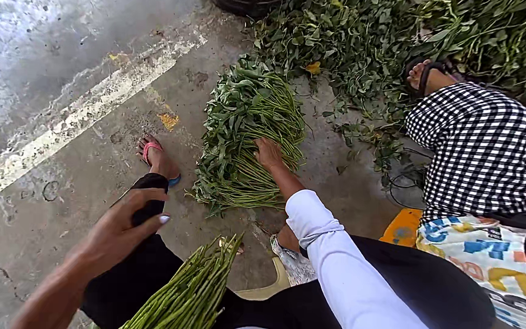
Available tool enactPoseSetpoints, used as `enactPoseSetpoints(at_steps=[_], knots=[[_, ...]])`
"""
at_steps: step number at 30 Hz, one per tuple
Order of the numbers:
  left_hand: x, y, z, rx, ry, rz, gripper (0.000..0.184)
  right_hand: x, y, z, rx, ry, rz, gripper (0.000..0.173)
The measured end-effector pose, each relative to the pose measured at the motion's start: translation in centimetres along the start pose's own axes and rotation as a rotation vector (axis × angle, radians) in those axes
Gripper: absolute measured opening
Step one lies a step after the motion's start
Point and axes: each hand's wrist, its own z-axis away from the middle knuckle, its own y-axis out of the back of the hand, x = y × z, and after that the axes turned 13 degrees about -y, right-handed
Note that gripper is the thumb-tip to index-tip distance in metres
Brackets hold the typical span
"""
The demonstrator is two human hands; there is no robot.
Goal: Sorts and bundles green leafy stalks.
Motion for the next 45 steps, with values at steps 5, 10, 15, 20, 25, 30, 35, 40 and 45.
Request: enactPoseSetpoints(at_steps=[5,10,15,20,25,30,35,40,45], knots=[[0.2,-9.2,-9.8,-0.478,-0.023,0.176,0.050,0.4,-1.5,0.4,0.155,-0.032,0.160,0.030],[-2.0,-13.0,-12.6,-0.443,0.178,0.534,0.046,0.4,-2.0,2.6,0.117,0.083,0.212,0.026],[-6.2,-14.4,-13.3,-0.106,0.480,0.717,0.035,-2.0,-3.8,8.4,-0.002,0.027,-0.119,0.020],[-7.2,-14.2,-13.9,0.078,0.551,0.742,0.038,-6.0,-6.9,13.4,0.036,0.097,-0.475,0.020],[-8.2,-14.1,-14.3,0.223,0.551,0.734,0.026,-6.8,-7.7,14.0,-0.034,0.085,-0.757,0.035],[-6.7,-12.9,-14.7,0.315,0.540,0.840,0.024,-6.1,-7.0,12.8,-0.179,0.005,-1.161,0.024],[-7.6,-12.5,-14.9,0.433,0.521,0.916,0.023,-5.9,-6.3,12.6,-0.002,-0.082,-1.221,0.019],[-8.4,-12.1,-15.3,0.559,0.537,0.922,0.028,-5.5,-6.7,12.6,-0.058,0.039,-1.123,0.023],[-8.6,-11.9,-15.7,0.555,0.513,0.907,0.028,-5.4,-6.8,12.7,-0.182,0.131,-0.967,0.020]])
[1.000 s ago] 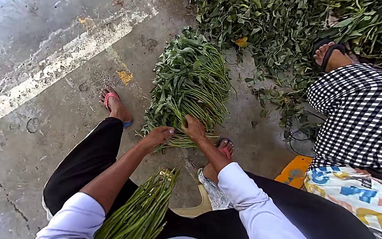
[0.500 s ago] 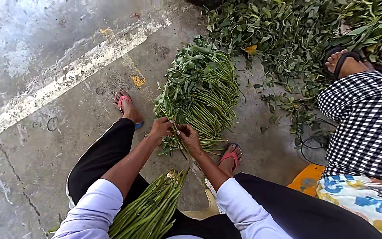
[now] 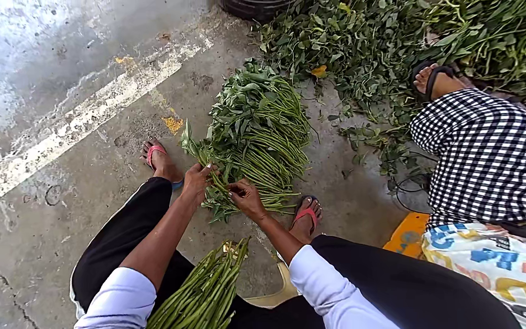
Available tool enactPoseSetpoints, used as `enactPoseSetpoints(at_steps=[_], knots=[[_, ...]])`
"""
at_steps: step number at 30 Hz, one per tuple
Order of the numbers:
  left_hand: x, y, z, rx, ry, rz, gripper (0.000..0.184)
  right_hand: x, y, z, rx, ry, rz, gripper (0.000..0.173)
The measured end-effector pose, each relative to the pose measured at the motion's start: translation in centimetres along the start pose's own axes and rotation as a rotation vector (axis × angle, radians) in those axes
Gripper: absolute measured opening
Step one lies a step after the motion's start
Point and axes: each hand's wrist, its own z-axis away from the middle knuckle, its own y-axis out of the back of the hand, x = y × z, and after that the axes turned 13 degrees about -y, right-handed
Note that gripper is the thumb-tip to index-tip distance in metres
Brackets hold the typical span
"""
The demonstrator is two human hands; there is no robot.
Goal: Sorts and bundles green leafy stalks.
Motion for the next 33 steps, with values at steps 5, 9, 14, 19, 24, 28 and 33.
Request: enactPoseSetpoints(at_steps=[5,9,14,19,24,28,33], knots=[[-0.2,0.1,0.0,0.000,-0.005,-0.051,0.025,-1.7,5.1,-3.2,0.120,0.053,0.270,0.022],[-0.1,-0.3,0.5,-0.027,0.028,-0.057,0.026,-2.1,11.0,-8.5,0.406,-0.005,0.575,0.031],[0.5,-1.0,0.9,-0.088,0.080,0.037,0.022,-1.5,13.7,-11.6,0.394,-0.174,0.914,0.043],[1.0,-1.2,1.5,-0.166,0.170,0.111,0.021,-0.8,11.8,-11.5,0.458,-0.148,1.038,0.038],[1.2,-1.1,1.6,-0.232,0.161,0.137,0.016,-1.6,12.1,-11.3,0.372,-0.172,1.075,0.039],[1.2,-1.0,1.3,-0.222,0.144,0.144,0.019,-3.7,11.2,-10.0,0.214,-0.321,1.024,0.048],[0.9,-0.7,1.0,-0.157,0.144,0.161,0.018,-3.4,10.9,-8.7,0.084,-0.460,0.627,0.050]])
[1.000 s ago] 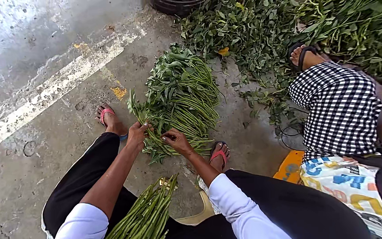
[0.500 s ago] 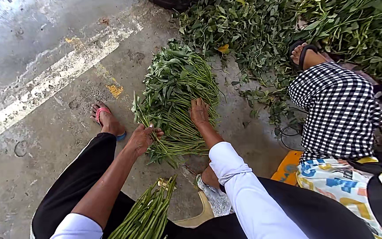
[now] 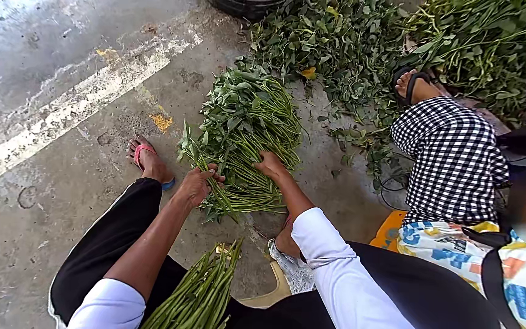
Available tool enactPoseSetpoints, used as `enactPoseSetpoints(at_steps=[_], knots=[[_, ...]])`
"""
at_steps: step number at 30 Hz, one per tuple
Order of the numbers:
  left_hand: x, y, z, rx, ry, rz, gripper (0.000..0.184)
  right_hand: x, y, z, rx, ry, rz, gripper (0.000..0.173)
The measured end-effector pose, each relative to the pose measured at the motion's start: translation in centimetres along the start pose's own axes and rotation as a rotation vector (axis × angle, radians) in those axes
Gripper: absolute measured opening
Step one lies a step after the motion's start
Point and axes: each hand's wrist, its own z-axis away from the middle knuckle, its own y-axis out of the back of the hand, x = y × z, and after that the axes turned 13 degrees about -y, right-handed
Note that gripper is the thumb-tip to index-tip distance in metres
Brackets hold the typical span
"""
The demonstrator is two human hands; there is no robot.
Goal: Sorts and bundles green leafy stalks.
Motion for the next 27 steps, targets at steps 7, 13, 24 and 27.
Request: enactPoseSetpoints(at_steps=[7,13,24,27], knots=[[-0.1,0.1,0.1,0.028,-0.007,0.026,0.017,0.3,-2.6,7.4,-0.310,0.058,-0.724,0.031],[-0.4,0.2,0.2,0.036,-0.020,-0.023,0.019,4.1,-6.2,5.8,-0.021,-0.043,-0.566,0.039],[-1.8,-0.9,0.8,-0.059,0.048,-0.055,0.028,1.2,-8.1,11.2,0.243,0.144,-0.323,0.031],[-2.2,-0.8,0.4,-0.058,0.032,-0.057,0.035,0.9,-10.5,12.2,0.148,0.204,-0.437,0.033]])
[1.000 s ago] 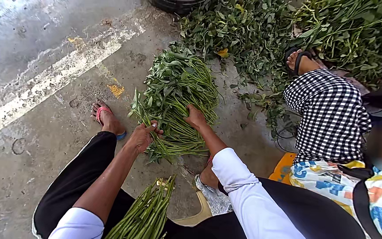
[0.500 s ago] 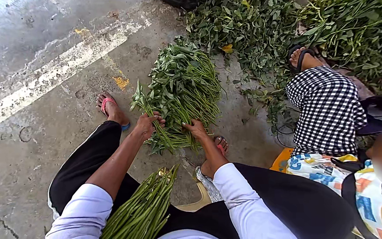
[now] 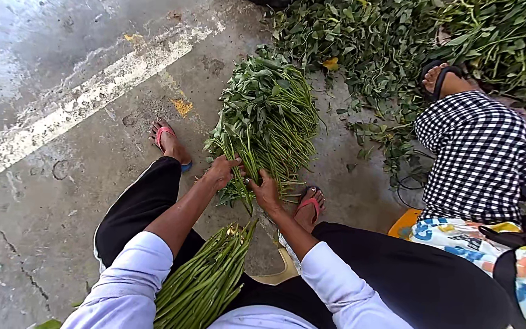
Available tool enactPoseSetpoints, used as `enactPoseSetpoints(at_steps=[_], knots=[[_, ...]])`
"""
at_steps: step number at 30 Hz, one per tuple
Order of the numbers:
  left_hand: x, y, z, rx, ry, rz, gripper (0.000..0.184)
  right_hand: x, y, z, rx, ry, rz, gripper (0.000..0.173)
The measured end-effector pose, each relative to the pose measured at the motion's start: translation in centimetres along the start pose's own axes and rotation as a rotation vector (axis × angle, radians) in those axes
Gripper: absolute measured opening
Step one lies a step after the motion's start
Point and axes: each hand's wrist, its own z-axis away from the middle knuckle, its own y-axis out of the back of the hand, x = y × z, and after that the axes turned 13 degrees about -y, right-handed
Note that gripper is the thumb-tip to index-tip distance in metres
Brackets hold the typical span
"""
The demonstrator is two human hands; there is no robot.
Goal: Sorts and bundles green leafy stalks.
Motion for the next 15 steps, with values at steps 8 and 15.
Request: enactPoseSetpoints(at_steps=[8,15], knots=[[0.0,0.2,0.3,0.084,-0.070,-0.119,0.038,1.4,-1.9,1.0,-0.207,0.007,-0.252,0.032],[0.2,0.6,0.0,0.130,-0.055,-0.107,0.048,1.2,-0.7,0.1,-0.096,-0.026,-0.327,0.025]])
